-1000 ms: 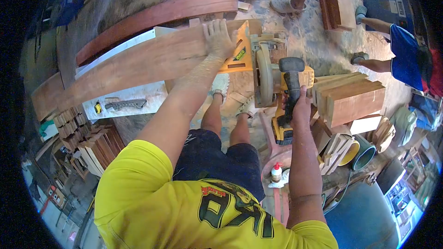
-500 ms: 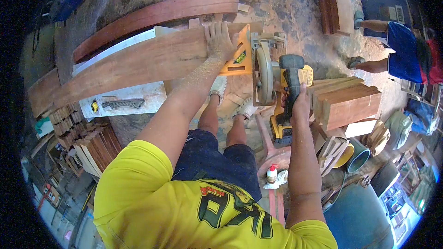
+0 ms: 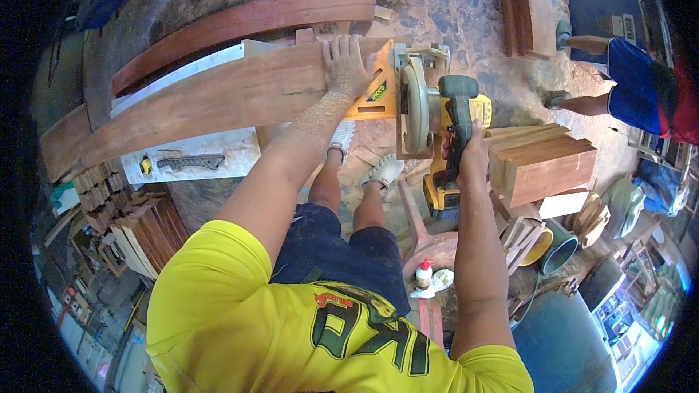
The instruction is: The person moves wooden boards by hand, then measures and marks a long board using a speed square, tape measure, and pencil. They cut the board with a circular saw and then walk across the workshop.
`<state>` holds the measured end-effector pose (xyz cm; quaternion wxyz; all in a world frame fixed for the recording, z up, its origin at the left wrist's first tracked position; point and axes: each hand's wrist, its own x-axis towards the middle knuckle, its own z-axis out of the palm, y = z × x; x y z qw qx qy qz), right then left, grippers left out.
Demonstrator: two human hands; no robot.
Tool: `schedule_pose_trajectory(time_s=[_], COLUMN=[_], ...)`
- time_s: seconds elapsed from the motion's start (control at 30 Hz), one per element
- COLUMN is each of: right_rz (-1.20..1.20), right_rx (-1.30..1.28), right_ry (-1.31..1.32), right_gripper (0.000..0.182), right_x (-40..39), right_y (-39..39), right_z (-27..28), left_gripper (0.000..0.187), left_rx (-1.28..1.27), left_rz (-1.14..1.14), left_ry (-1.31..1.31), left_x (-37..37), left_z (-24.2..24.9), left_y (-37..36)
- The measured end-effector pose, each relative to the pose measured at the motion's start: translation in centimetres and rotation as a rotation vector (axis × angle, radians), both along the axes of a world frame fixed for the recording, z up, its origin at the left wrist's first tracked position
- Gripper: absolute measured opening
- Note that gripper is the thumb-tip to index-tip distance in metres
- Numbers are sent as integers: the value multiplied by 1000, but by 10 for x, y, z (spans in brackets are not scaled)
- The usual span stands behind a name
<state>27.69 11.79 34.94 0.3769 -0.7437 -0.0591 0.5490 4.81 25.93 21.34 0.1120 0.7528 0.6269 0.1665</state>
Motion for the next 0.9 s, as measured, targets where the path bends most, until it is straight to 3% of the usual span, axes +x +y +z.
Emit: schedule_pose_trajectory(time_s=[0.9], right_rz=[85], right_rx=[19], right_ry=[-38], right_gripper=[65], right_x=[2], right_y=[70], right_z=[-4], left_gripper=[66], left_rx=[-83], left_rz=[0], left_ry=[5], left_x=[-1], left_z=[-1], left_y=[0])
